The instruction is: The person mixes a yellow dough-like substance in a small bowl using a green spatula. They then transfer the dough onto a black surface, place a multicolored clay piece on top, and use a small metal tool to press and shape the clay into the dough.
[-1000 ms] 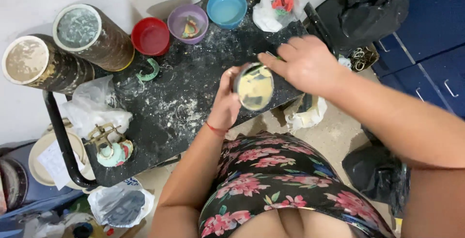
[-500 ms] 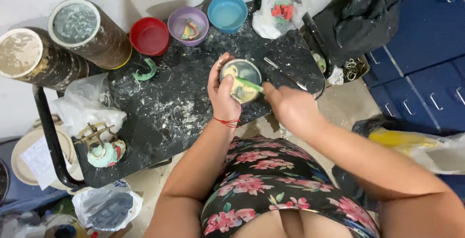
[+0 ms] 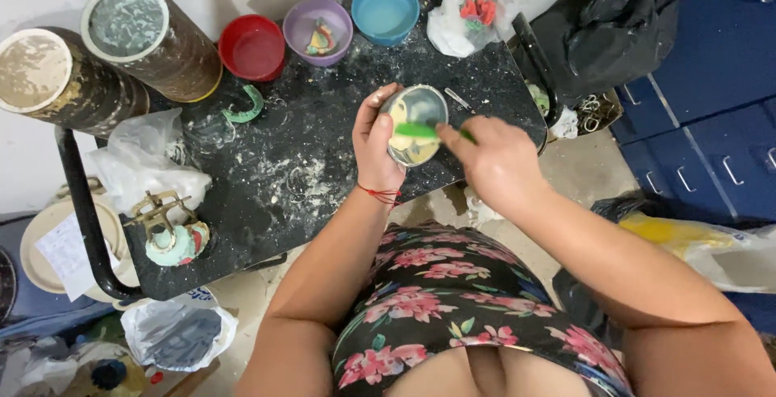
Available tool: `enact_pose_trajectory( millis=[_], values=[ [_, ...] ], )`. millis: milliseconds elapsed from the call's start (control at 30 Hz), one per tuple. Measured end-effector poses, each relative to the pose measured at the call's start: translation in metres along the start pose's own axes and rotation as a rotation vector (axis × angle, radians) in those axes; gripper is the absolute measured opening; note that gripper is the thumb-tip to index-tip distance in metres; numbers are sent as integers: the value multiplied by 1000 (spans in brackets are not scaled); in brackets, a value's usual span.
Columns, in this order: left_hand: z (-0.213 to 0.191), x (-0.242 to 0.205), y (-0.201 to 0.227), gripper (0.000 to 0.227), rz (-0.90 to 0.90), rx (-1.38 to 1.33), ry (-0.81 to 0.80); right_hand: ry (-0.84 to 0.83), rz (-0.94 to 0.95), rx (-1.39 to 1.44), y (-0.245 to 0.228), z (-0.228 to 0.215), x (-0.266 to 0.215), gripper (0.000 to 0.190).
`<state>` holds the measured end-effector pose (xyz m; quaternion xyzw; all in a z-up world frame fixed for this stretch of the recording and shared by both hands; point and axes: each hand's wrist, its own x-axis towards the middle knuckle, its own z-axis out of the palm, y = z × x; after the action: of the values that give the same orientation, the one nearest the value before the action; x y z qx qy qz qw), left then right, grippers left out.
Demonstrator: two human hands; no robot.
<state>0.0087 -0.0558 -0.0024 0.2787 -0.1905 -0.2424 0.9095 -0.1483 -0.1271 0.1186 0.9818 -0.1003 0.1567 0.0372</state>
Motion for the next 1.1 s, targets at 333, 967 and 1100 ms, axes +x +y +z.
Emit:
enact_pose_trajectory(
  millis=[333,967,1100],
  values=[
    [0,10,17,39,178,244,-54,71,216,90,-8,41,-11,33],
    [-67,3,73,30,-88,25,534,70,263,651,39,127,-39,21],
    [-73,-14,83,34,-5,19,456,78,201,402,50,151,-50,28]
  ],
)
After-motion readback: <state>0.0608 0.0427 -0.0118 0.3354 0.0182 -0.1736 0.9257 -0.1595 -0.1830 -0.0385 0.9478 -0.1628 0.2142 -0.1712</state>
